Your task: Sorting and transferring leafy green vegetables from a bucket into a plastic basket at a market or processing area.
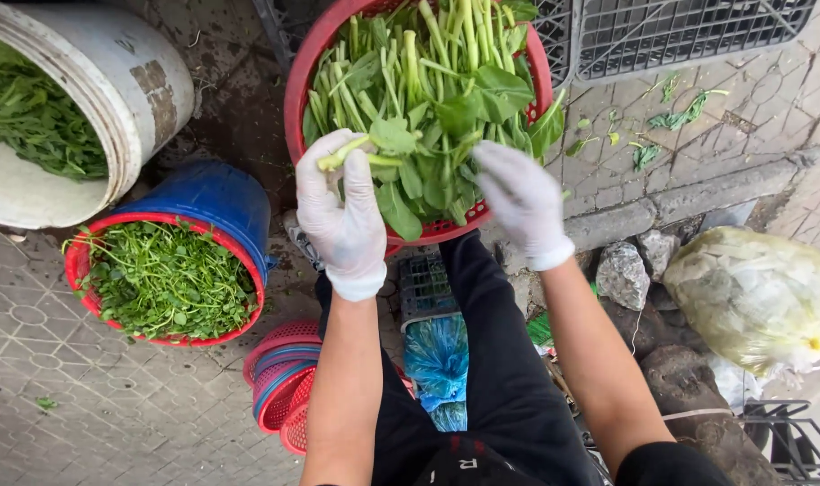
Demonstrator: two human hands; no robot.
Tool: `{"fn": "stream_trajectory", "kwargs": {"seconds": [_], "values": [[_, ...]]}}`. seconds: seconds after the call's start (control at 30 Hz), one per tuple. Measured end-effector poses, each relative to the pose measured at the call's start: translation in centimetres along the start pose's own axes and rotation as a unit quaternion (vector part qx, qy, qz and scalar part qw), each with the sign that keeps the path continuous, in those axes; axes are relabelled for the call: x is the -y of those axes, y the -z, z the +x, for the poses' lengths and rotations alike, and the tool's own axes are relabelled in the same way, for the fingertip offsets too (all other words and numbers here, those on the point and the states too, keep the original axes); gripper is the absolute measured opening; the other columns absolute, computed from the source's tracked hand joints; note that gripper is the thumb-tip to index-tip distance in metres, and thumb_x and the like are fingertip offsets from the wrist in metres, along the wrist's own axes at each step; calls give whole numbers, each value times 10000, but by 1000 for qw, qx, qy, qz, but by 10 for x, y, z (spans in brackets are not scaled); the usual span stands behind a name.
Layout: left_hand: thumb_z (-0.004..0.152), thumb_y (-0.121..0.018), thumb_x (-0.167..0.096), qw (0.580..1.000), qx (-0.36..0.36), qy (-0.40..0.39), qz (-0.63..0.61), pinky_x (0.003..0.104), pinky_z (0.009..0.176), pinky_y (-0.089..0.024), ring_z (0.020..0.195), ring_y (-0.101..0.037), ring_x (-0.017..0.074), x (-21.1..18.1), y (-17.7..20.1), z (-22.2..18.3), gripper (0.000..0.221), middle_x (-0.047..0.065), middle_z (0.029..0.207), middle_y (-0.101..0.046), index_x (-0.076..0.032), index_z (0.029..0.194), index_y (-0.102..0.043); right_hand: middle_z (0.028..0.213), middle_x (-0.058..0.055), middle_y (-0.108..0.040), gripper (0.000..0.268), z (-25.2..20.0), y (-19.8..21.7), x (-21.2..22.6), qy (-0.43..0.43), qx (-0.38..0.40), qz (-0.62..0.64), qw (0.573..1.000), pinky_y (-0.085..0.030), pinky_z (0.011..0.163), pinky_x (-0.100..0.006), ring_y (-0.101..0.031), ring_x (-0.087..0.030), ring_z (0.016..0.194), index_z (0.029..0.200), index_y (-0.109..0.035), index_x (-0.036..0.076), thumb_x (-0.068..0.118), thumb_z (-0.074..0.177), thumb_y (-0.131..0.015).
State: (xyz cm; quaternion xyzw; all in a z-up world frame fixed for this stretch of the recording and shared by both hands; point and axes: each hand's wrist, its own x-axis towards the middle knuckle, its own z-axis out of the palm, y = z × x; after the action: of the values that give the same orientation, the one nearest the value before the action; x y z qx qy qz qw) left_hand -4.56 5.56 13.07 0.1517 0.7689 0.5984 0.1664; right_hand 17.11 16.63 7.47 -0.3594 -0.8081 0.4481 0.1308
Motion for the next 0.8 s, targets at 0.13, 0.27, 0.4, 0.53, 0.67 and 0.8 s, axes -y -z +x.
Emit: {"fn": "stream_trajectory", "kwargs": {"seconds": [0.13,0.27,0.4,0.53,0.67,0.8], "values": [[1170,-621,-186,994,74,65,-40,373,847,-681,861,-740,215,-19,6,11,236,148,984,-747,-2,1306,-676,1276,-193,-755,323,-14,29,-70,-123,-137,-45,982,-632,985,-462,-761,-356,1148,1425,-706,51,25,1107,-752],[1104,-797,-249,971,189,133,61,701,1189,-492,1441,-593,579,39,-1,1,730,339,1582,-541,-132,1717,-418,1271,-149,-785,508,-18,14,-142,-423,-127,92,893,-705,832,-408,-780,-302,1162,1410,-747,176,455,1027,-930],[1027,-881,-290,969,127,47,209,606,1309,-375,1549,-482,527,116,16,-27,812,300,1675,-464,-137,1707,-465,1239,-164,-819,331,-3,4,-124,-324,-151,-71,931,-593,1066,-488,-728,-328,1255,1363,-808,162,242,1043,-832],[1038,-824,-223,964,132,113,201,613,1333,-315,1558,-456,512,135,19,-51,732,315,1669,-482,-73,1675,-494,1083,-139,-842,195,13,16,-55,-254,-220,9,942,-668,912,-452,-816,-249,1038,1271,-819,111,180,1111,-733],[1023,-766,-139,934,248,101,238,613,1298,-384,1554,-472,522,161,3,-115,784,327,1735,-399,-67,1722,-418,1066,-168,-827,209,12,12,-11,-213,-168,135,953,-647,907,-377,-753,-176,1035,1365,-753,17,58,1175,-677],[1032,-749,-123,940,236,116,219,624,1314,-354,1595,-378,565,110,18,-134,792,378,1779,-250,-26,1725,-379,1446,-288,-702,572,37,-5,48,-183,69,11,981,-606,1068,-534,-716,-425,1284,1583,-626,27,-13,1044,-816]]}}
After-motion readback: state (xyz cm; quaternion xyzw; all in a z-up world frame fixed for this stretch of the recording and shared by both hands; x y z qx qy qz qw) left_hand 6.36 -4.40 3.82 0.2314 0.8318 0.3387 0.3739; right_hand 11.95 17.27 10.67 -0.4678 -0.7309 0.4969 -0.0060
